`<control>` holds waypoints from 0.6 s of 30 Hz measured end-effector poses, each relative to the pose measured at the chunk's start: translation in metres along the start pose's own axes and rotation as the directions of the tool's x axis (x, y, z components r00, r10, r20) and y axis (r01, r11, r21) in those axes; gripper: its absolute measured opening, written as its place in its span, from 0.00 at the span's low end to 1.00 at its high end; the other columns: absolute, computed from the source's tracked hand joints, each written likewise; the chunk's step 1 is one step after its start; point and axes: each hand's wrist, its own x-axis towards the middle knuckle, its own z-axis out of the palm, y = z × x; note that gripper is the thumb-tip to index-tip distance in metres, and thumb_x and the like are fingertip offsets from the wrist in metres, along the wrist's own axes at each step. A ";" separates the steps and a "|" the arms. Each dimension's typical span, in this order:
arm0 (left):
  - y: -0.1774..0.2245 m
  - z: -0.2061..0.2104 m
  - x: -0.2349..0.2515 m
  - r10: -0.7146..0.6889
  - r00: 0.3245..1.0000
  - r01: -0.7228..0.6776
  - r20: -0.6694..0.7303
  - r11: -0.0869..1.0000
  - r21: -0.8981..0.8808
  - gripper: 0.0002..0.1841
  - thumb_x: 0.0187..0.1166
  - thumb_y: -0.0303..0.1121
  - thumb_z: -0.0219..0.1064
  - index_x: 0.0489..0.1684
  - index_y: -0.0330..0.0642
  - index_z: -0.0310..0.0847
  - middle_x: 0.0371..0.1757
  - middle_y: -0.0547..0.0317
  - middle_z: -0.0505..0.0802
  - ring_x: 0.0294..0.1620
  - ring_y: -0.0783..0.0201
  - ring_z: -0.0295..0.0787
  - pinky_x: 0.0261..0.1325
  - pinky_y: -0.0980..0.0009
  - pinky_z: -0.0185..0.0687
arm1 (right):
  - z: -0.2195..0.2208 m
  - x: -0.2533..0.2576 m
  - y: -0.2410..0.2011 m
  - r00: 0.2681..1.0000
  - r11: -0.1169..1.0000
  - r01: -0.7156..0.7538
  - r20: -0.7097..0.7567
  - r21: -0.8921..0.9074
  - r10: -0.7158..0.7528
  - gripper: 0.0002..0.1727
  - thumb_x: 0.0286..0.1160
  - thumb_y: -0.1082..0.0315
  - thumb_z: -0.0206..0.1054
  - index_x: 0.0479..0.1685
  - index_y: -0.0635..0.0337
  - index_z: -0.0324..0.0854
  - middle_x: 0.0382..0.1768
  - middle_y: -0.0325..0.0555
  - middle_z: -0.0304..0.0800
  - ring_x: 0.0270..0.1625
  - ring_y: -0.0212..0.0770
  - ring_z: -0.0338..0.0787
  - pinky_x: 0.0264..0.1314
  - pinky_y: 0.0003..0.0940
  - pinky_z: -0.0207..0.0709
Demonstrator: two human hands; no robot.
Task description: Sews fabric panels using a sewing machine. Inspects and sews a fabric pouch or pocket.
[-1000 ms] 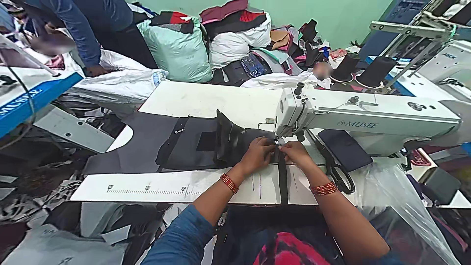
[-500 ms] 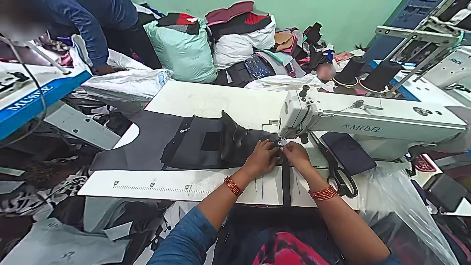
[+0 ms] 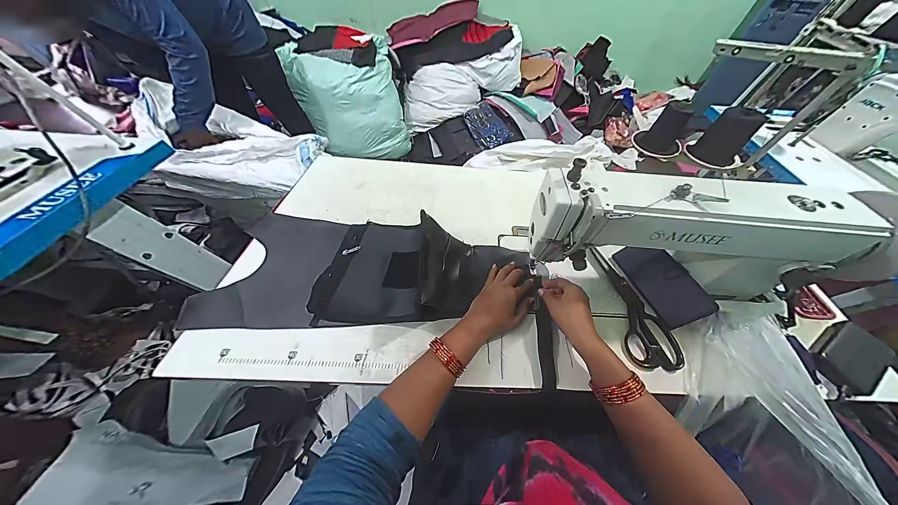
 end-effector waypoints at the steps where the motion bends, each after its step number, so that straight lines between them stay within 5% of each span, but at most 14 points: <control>1: -0.001 0.001 0.000 0.007 1.000 -0.007 -0.007 1.000 0.004 0.24 0.89 0.44 0.54 0.77 0.44 0.81 0.82 0.46 0.79 0.92 0.45 0.58 0.93 0.38 0.41 | 0.003 -0.001 0.002 1.000 0.999 0.008 -0.022 0.032 -0.007 0.15 0.82 0.70 0.66 0.61 0.69 0.85 0.50 0.55 0.93 0.52 0.43 0.91 0.62 0.40 0.81; 12: -0.001 0.001 -0.001 0.017 1.000 -0.017 -0.005 1.000 0.022 0.24 0.89 0.43 0.54 0.78 0.43 0.80 0.82 0.46 0.80 0.91 0.45 0.63 0.92 0.37 0.43 | 0.004 0.001 0.002 1.000 0.999 0.028 -0.005 0.015 -0.028 0.16 0.84 0.70 0.63 0.64 0.67 0.85 0.55 0.56 0.92 0.55 0.44 0.91 0.65 0.41 0.80; 18: -0.002 0.001 -0.002 0.022 0.999 -0.022 -0.040 1.000 -0.019 0.24 0.86 0.42 0.57 0.75 0.41 0.82 0.80 0.46 0.82 0.89 0.45 0.65 0.91 0.36 0.44 | 0.018 -0.018 -0.009 0.990 0.937 0.135 0.015 -0.321 -0.137 0.22 0.88 0.71 0.51 0.74 0.66 0.81 0.63 0.64 0.84 0.66 0.55 0.85 0.73 0.44 0.76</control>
